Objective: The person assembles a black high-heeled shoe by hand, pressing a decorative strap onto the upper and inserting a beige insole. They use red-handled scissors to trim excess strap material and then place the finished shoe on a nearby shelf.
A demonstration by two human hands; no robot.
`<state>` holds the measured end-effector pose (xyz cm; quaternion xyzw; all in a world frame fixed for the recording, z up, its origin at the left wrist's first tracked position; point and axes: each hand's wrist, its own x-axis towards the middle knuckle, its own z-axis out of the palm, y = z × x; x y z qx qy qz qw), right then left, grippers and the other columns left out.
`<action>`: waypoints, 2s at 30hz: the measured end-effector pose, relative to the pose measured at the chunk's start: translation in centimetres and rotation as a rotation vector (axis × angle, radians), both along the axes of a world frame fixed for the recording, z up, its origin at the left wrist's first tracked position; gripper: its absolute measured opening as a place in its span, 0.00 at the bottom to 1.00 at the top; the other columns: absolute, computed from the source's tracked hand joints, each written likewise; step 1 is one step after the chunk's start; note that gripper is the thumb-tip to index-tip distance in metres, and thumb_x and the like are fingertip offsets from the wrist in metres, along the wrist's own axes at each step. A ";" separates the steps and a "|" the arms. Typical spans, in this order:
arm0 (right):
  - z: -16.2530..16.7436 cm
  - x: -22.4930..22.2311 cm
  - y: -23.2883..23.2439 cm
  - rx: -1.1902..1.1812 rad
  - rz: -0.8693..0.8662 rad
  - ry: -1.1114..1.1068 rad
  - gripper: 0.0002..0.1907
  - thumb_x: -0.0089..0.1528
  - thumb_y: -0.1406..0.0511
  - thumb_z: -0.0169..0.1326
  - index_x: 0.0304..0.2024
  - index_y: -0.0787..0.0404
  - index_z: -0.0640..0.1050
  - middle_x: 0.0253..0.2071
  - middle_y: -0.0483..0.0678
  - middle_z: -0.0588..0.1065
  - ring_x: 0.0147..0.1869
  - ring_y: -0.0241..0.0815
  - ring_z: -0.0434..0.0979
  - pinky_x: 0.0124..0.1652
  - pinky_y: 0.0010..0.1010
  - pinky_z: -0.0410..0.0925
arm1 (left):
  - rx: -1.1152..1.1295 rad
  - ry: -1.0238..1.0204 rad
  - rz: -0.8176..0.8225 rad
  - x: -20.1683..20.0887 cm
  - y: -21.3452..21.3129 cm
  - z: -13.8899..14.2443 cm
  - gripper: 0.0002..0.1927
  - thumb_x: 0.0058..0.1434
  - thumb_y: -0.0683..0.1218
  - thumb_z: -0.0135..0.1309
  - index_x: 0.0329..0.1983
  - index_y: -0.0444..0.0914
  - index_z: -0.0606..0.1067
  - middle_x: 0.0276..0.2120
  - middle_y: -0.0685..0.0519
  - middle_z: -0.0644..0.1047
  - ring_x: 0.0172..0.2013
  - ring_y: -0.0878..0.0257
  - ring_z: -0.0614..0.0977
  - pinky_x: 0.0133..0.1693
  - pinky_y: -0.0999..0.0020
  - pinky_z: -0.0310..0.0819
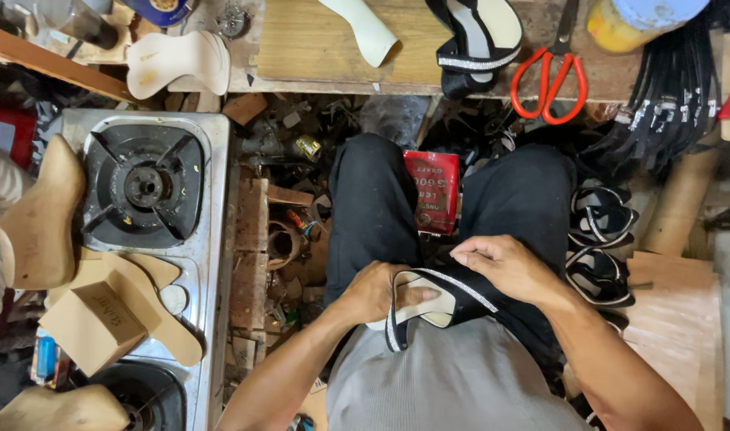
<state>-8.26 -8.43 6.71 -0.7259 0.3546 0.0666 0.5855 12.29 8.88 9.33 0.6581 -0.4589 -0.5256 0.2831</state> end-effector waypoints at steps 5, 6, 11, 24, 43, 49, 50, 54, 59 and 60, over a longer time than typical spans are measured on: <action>1.8 0.0 1.1 -0.069 -0.036 0.066 0.12 0.63 0.64 0.55 0.45 0.63 0.83 0.36 0.47 0.85 0.38 0.34 0.82 0.40 0.27 0.73 | 0.058 -0.058 0.070 -1.0 0.3 -0.8 0.23 0.55 0.61 0.60 0.42 0.40 0.83 0.34 0.45 0.84 0.38 0.51 0.86 0.43 0.58 0.78; 2.2 0.0 1.2 -0.109 -0.027 0.067 0.13 0.63 0.63 0.55 0.45 0.62 0.83 0.36 0.47 0.85 0.38 0.34 0.82 0.39 0.27 0.73 | 0.052 -0.075 0.083 -1.2 0.3 -0.8 0.21 0.55 0.60 0.60 0.41 0.40 0.83 0.33 0.45 0.84 0.37 0.50 0.86 0.43 0.58 0.78; 3.5 -0.2 1.8 -0.199 -0.015 0.093 0.13 0.62 0.61 0.57 0.44 0.59 0.84 0.33 0.48 0.85 0.33 0.34 0.82 0.36 0.28 0.73 | 0.039 -0.158 0.127 -2.1 0.4 -0.4 0.19 0.56 0.59 0.59 0.39 0.41 0.84 0.30 0.43 0.83 0.34 0.48 0.85 0.39 0.56 0.77; 2.9 -2.5 -2.7 -0.166 -0.136 -0.243 0.15 0.61 0.61 0.62 0.45 0.65 0.83 0.39 0.47 0.84 0.44 0.34 0.81 0.46 0.26 0.73 | -0.205 0.964 -0.171 1.9 0.8 -1.7 0.38 0.64 0.50 0.62 0.73 0.33 0.62 0.65 0.47 0.72 0.63 0.60 0.73 0.64 0.64 0.68; 3.4 4.1 -2.8 0.101 -0.454 -0.568 0.33 0.59 0.68 0.63 0.65 0.63 0.68 0.59 0.50 0.71 0.61 0.41 0.71 0.54 0.33 0.68 | 0.079 1.403 0.701 -2.0 -8.1 -1.5 0.42 0.66 0.70 0.44 0.66 0.31 0.68 0.53 0.38 0.77 0.49 0.46 0.81 0.53 0.50 0.76; 1.1 5.1 -0.5 0.052 -0.447 -0.477 0.55 0.48 0.73 0.63 0.75 0.57 0.53 0.67 0.51 0.65 0.68 0.47 0.66 0.61 0.36 0.66 | -0.094 1.499 0.704 -1.7 -8.9 -2.7 0.34 0.70 0.65 0.43 0.61 0.31 0.73 0.52 0.39 0.79 0.50 0.50 0.82 0.56 0.56 0.75; 0.8 5.3 -0.2 -0.057 -0.460 -0.391 0.55 0.48 0.73 0.62 0.76 0.58 0.54 0.65 0.53 0.69 0.67 0.47 0.69 0.60 0.36 0.67 | -0.098 1.471 0.728 -2.4 -8.9 -2.9 0.33 0.70 0.64 0.43 0.61 0.32 0.73 0.52 0.40 0.79 0.49 0.51 0.82 0.56 0.57 0.75; 0.4 5.6 0.8 -0.146 -0.507 -0.329 0.47 0.51 0.70 0.63 0.72 0.60 0.60 0.65 0.54 0.71 0.70 0.44 0.69 0.65 0.34 0.63 | -0.207 1.256 0.788 -4.6 -8.7 -3.8 0.27 0.72 0.58 0.43 0.61 0.34 0.72 0.50 0.45 0.79 0.48 0.57 0.82 0.54 0.63 0.75; 1.1 5.0 2.0 -0.228 -0.476 -0.304 0.44 0.56 0.66 0.63 0.71 0.61 0.60 0.65 0.53 0.70 0.70 0.45 0.69 0.64 0.33 0.63 | -0.400 0.907 0.755 -5.5 -7.7 -3.7 0.26 0.76 0.57 0.42 0.61 0.30 0.73 0.46 0.48 0.79 0.44 0.63 0.79 0.50 0.67 0.74; 1.2 4.9 2.1 -0.250 -0.459 -0.340 0.45 0.55 0.67 0.63 0.72 0.62 0.58 0.66 0.54 0.68 0.70 0.46 0.68 0.64 0.34 0.63 | -0.397 0.926 0.757 -5.4 -7.8 -3.6 0.26 0.76 0.57 0.41 0.61 0.31 0.73 0.46 0.49 0.79 0.44 0.63 0.79 0.50 0.67 0.74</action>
